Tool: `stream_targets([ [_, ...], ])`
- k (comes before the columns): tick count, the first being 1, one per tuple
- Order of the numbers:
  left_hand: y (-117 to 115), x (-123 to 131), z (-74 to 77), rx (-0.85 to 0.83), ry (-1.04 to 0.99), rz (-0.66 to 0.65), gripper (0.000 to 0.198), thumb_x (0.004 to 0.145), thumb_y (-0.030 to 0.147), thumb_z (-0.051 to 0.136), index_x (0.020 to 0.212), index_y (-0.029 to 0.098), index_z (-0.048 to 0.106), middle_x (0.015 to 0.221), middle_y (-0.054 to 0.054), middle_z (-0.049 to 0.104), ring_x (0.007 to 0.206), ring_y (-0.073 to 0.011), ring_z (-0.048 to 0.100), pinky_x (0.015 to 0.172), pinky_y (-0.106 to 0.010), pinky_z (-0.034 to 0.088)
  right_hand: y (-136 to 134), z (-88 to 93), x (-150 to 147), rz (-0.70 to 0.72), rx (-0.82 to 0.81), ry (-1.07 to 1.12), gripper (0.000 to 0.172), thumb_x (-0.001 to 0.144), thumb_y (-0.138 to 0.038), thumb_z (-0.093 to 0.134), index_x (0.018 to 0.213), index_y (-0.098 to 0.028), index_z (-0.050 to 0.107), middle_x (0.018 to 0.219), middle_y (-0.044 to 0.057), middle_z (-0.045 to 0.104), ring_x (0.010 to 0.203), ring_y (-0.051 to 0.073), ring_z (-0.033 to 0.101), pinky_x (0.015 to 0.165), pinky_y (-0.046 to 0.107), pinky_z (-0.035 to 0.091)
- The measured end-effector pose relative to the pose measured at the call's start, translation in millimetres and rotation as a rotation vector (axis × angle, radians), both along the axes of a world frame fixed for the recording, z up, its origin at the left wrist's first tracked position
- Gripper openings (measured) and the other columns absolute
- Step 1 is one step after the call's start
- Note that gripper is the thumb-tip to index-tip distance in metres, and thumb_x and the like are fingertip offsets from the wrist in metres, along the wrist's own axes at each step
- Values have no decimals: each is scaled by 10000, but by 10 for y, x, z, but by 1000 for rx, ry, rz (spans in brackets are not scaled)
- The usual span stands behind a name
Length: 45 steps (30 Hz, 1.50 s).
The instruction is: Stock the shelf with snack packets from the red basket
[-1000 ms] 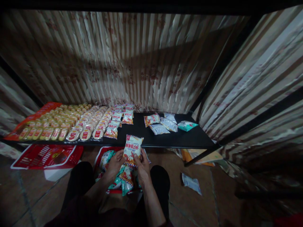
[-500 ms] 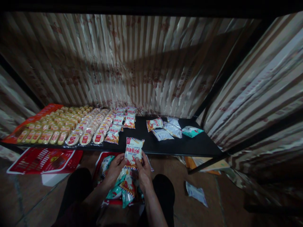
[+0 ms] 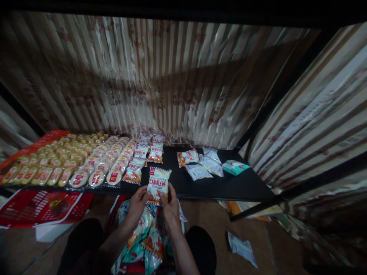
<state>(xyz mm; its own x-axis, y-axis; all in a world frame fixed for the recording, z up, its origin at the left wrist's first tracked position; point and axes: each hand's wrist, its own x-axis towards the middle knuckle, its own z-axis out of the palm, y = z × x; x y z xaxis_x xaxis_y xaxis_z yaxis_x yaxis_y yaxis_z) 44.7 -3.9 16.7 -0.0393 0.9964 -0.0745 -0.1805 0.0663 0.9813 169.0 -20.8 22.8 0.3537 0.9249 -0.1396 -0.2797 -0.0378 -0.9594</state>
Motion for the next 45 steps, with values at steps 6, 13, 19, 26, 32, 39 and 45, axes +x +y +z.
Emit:
stream_targets([
  [6,199,59,-27,54,31,41,348,762,343,622,1060,165,599,1036,-99,693,941,-206,656,866,-342,500,338,-69,-5,-22,66,1,695,650,-371,727,1295,-208,523,1276,95,613,1109,270,606,938,413,492],
  [13,391,87,-68,50,208,66,436,799,193,555,1230,132,518,1204,-136,633,1078,-214,616,953,-367,473,661,-133,19,-25,80,-28,662,642,-345,710,1268,-206,541,1236,85,638,1088,265,615,928,413,500],
  [19,570,104,-87,114,353,79,490,790,143,533,1279,168,510,1288,-106,591,1189,-215,553,1036,-373,418,894,-256,32,-53,102,-58,650,669,-354,665,1286,-210,521,1250,83,626,1070,250,620,904,398,511],
  [26,757,160,-41,171,475,92,515,761,90,508,1262,205,543,1280,-70,599,1237,-211,513,1074,-386,384,1175,-363,33,-74,119,-84,632,685,-349,637,1288,-213,508,1235,83,630,1067,241,619,913,396,504],
  [32,846,220,-80,143,530,80,502,752,92,509,1248,145,559,1363,-121,520,1327,-239,411,1097,-388,359,1377,-436,45,-53,135,-167,616,718,-354,606,1307,-213,492,1272,85,604,1094,240,601,919,406,499],
  [39,938,268,-113,132,552,66,524,752,100,517,1272,167,540,1367,-101,522,1328,-231,411,1108,-384,346,1499,-427,130,-16,162,-184,656,700,-365,626,1315,-190,480,1267,99,600,1091,248,595,941,410,482],
  [45,971,273,-150,151,602,86,518,767,112,503,1284,132,525,1362,-122,524,1313,-242,430,1112,-391,338,1542,-407,111,23,177,-211,639,726,-360,614,1326,-191,475,1288,90,590,1101,231,592,954,392,474],
])
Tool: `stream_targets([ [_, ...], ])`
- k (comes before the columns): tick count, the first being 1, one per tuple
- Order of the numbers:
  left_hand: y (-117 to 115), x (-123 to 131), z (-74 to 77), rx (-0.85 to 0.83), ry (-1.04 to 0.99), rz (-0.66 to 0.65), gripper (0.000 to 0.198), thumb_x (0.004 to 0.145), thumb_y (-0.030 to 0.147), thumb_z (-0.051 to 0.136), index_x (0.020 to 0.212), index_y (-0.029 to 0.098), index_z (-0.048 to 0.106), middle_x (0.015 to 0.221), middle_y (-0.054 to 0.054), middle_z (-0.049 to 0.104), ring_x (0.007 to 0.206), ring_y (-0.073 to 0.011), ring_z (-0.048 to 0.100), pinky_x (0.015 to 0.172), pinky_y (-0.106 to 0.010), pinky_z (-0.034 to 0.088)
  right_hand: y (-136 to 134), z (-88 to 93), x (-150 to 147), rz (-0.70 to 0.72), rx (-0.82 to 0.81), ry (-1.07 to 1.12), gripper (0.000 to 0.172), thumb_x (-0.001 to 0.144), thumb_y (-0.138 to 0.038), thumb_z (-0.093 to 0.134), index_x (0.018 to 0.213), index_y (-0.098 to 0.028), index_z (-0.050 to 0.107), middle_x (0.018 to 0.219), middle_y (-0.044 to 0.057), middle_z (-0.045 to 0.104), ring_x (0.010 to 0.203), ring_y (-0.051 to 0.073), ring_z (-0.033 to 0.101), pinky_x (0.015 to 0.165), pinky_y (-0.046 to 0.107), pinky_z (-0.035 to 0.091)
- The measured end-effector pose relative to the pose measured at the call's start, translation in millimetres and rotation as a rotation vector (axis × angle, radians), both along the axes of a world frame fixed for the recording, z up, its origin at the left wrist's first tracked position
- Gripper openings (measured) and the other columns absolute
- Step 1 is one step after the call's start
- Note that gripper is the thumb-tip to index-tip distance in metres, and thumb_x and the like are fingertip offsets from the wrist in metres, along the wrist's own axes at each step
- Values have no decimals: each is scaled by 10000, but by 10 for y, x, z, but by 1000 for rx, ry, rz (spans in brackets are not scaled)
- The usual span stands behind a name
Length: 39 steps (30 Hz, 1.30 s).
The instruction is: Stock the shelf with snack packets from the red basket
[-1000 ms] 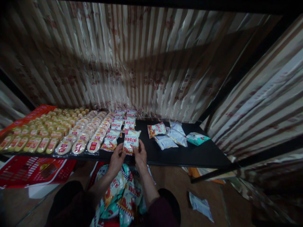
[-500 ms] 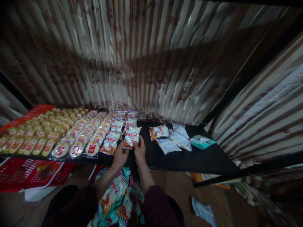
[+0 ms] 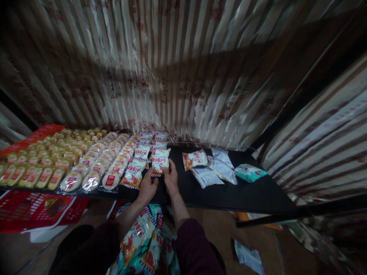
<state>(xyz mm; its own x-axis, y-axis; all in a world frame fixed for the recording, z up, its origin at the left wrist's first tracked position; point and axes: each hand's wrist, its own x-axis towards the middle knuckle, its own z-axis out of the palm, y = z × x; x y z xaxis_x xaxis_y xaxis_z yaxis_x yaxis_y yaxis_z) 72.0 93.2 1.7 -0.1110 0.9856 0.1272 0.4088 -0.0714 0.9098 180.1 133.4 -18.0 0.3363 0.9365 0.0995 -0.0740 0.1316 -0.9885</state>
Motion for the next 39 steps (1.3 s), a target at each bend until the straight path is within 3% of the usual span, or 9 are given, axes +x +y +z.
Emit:
stream_targets([
  [7,4,7,-24,32,52,15,501,758,97,498,1252,145,564,1347,-117,537,1308,-243,437,1129,-395,312,92,-92,6,19,16,-85,637,756,-389,587,1347,-189,455,1321,91,569,1144,227,571,980,387,452],
  [17,-22,13,-46,23,123,-10,535,757,101,493,1290,107,537,1418,-148,459,1336,-271,397,1116,-412,333,61,-46,25,-90,-17,-472,584,789,-375,513,1345,-201,484,1323,82,572,1196,243,533,1037,415,385],
  [30,-58,34,-61,62,189,-15,575,719,83,487,1289,142,531,1438,-120,435,1329,-287,392,1111,-441,327,25,-8,-28,-72,34,-515,596,771,-344,537,1350,-216,480,1372,55,531,1256,227,487,1074,395,359],
  [39,-77,47,-125,80,222,-20,592,719,85,489,1310,117,505,1484,-153,358,1372,-309,323,1128,-460,295,17,-34,-37,-96,2,-549,655,751,-356,563,1373,-185,450,1404,95,492,1291,261,450,1081,435,344],
])
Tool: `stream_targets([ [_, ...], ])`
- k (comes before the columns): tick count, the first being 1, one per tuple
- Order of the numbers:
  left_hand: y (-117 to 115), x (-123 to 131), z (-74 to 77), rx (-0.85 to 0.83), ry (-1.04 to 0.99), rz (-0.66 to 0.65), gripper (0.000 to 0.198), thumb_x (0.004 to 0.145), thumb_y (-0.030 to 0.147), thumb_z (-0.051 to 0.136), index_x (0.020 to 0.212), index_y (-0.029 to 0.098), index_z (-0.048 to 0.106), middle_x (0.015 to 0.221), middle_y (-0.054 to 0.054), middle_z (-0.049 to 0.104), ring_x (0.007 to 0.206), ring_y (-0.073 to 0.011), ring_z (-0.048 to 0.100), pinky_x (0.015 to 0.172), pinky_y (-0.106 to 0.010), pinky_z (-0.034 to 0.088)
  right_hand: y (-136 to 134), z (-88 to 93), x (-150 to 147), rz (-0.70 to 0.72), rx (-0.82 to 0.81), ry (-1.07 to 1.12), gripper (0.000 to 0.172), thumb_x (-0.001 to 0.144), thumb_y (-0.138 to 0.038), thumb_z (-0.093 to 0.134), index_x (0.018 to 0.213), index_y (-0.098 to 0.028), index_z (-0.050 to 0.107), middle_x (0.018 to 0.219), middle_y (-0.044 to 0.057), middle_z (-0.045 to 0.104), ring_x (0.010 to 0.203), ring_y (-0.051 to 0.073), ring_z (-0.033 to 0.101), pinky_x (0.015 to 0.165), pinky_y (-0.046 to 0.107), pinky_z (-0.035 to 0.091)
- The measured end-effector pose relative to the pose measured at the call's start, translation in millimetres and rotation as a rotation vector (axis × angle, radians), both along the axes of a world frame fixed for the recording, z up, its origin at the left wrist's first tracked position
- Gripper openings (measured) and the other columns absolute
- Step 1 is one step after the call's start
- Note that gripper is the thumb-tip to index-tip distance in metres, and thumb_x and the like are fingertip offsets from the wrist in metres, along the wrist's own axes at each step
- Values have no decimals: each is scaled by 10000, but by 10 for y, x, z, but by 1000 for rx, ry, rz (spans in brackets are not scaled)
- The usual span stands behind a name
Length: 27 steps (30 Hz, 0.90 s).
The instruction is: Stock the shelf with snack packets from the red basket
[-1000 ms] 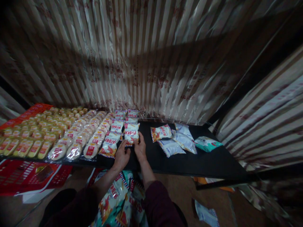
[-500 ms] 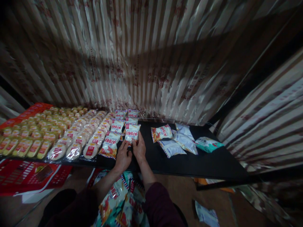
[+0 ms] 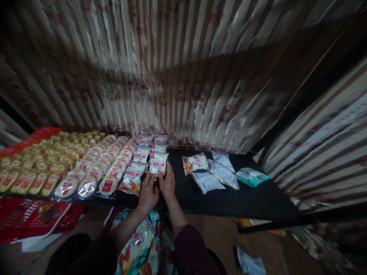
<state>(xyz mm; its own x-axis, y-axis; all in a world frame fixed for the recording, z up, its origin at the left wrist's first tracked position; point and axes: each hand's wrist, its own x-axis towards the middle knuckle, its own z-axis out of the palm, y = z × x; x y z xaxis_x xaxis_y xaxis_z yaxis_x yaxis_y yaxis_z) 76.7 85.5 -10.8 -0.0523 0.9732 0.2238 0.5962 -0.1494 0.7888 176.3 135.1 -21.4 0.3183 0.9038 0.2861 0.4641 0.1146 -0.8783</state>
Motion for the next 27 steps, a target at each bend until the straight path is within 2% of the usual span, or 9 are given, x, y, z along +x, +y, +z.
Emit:
stream_targets([
  [6,-6,1,-70,21,-23,11,601,713,80,489,1310,154,503,1478,-120,377,1372,-303,325,1127,-466,300,-2,3,-3,-7,-22,20,670,730,-393,602,1357,-197,468,1394,94,501,1288,272,450,1080,444,342],
  [14,-80,-8,-3,-5,-39,-33,644,715,63,468,1358,91,436,1520,-161,277,1422,-290,211,1164,-453,229,-136,22,-18,-65,1,11,706,727,-443,624,1344,-139,466,1419,153,453,1338,300,370,1101,474,285],
  [19,-256,-50,52,44,-31,-72,629,742,40,434,1367,110,423,1538,-143,248,1439,-253,164,1173,-454,212,-344,63,-94,-103,27,-26,658,777,-460,567,1325,-108,473,1424,186,427,1349,299,340,1099,476,280],
  [23,-453,-95,83,42,-45,-97,535,804,78,408,1335,108,466,1515,-147,301,1416,-237,246,1163,-414,256,-583,119,-210,-84,58,-30,565,811,-421,526,1293,-129,506,1397,166,457,1328,271,370,1097,449,295],
  [27,-730,-165,38,40,-31,-94,499,807,75,400,1292,121,509,1458,-143,404,1369,-223,349,1143,-399,306,-915,176,-280,-78,57,-36,472,835,-377,498,1258,-171,539,1364,138,494,1287,254,421,1078,452,327],
])
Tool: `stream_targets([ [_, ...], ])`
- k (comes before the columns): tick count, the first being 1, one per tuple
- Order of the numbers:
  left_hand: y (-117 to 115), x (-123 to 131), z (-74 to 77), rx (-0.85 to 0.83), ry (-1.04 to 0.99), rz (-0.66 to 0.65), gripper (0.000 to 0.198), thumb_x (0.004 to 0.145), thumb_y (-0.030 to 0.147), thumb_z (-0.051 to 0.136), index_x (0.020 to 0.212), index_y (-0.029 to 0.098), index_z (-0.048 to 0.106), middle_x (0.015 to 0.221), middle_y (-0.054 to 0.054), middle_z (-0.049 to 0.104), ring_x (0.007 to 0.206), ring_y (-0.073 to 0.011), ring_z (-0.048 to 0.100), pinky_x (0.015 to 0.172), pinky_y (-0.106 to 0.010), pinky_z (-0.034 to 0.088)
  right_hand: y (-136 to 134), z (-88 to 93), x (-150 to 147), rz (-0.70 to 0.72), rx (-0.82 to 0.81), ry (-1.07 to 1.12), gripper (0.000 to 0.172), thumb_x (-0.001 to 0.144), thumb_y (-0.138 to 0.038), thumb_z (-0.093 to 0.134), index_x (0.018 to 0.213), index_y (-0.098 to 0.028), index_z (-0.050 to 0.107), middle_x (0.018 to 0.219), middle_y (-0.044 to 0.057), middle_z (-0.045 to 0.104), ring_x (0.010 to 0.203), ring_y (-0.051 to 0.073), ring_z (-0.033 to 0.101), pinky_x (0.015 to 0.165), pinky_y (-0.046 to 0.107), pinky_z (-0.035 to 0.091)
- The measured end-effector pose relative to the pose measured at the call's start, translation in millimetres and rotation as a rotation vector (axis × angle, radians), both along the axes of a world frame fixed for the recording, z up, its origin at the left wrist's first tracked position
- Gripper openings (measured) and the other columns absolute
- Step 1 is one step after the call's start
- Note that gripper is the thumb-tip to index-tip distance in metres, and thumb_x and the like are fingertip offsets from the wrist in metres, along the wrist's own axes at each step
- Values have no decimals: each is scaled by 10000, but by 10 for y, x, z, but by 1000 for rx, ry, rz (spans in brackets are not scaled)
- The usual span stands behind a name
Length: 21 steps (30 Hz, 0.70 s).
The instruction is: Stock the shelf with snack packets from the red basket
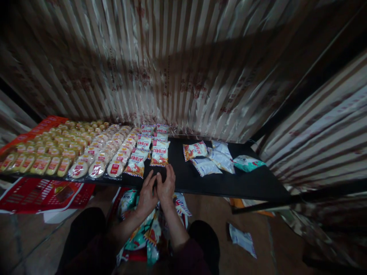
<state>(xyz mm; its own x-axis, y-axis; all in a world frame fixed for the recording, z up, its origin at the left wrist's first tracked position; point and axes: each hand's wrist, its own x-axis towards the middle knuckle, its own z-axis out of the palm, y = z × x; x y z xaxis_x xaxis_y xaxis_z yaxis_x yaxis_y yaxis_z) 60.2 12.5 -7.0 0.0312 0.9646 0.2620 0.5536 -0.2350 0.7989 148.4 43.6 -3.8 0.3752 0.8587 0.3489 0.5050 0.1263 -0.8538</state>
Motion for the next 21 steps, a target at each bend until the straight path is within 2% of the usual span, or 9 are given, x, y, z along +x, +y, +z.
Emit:
stream_targets([
  [5,-426,-150,-102,-8,81,-67,435,798,68,409,1198,125,572,1408,-144,468,1316,-237,429,1086,-440,390,-512,-24,30,22,-2,-31,388,872,-341,452,1211,-188,565,1349,132,508,1256,247,460,1049,475,367],
  [8,-658,-224,-92,7,158,-113,418,815,69,400,1193,113,574,1429,-156,438,1351,-254,376,1094,-473,369,-800,-127,85,-7,-31,-34,372,884,-344,426,1178,-176,581,1334,144,519,1247,253,471,1045,491,371],
  [11,-837,-243,-59,19,209,-174,441,830,62,380,1224,144,560,1467,-121,397,1388,-235,311,1123,-467,328,-1037,-244,146,-26,-53,-50,364,884,-347,425,1158,-176,593,1324,146,530,1247,258,473,1049,499,364],
  [16,-1060,-175,-138,-213,299,-182,470,809,93,430,1267,118,536,1458,-147,406,1376,-267,334,1127,-463,323,-1331,-361,238,-33,-84,-104,371,888,-340,403,1161,-182,598,1323,133,532,1256,257,464,1059,508,352],
  [21,-1219,-107,-301,-293,321,-246,547,802,148,474,1337,40,455,1489,-202,330,1406,-311,251,1160,-481,239,-1544,-467,289,-20,-149,-158,381,882,-340,411,1168,-177,602,1323,138,524,1260,267,455,1049,498,370],
])
